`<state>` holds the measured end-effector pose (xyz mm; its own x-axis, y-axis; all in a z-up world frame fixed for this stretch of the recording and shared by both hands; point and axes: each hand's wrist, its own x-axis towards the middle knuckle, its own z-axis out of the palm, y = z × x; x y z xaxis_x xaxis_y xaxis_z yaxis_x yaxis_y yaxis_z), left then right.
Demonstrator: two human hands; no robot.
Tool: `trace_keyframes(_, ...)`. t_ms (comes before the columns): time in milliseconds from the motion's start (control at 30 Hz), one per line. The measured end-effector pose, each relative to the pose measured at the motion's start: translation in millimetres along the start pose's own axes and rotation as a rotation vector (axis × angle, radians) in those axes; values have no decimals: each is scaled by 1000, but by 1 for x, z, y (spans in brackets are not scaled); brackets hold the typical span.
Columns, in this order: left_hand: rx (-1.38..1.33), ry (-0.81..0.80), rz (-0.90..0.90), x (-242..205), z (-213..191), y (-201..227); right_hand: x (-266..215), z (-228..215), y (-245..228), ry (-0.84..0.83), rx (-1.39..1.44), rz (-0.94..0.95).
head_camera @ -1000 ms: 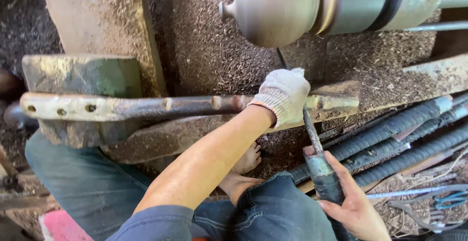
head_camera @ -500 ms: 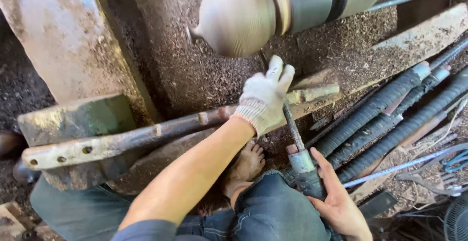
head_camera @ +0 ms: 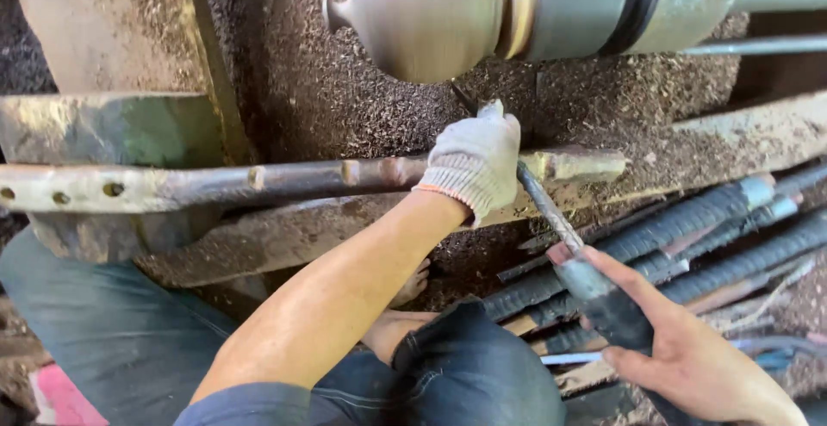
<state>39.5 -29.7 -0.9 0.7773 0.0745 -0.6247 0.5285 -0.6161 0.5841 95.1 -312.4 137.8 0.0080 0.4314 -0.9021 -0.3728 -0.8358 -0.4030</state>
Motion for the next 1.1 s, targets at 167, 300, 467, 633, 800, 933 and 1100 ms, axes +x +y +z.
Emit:
trace_keyframes(167,-55,-33,-97,-8,-15,6,13,-28,23,-57,13,29)
trace_keyframes(300,-61,1,-75,-7,-10,4,12,-32,54,-23,116,152)
trace_keyframes(467,-47,40,-14,-6,-7,1,11,-7,65,17,156,-16)
trace_keyframes(633,-76,40,-2,-7,-10,-1,7,10,69,105,163,-40)
trace_keyframes(800,-74,27,21,-5,-9,-3,9,25,66,131,174,-89)
trace_keyframes(933,-70,20,61,-5,-7,-5,14,43,46,189,180,-73)
trace_keyframes(1100,-74,33,64,-2,-6,-5,14,47,55,167,180,-136)
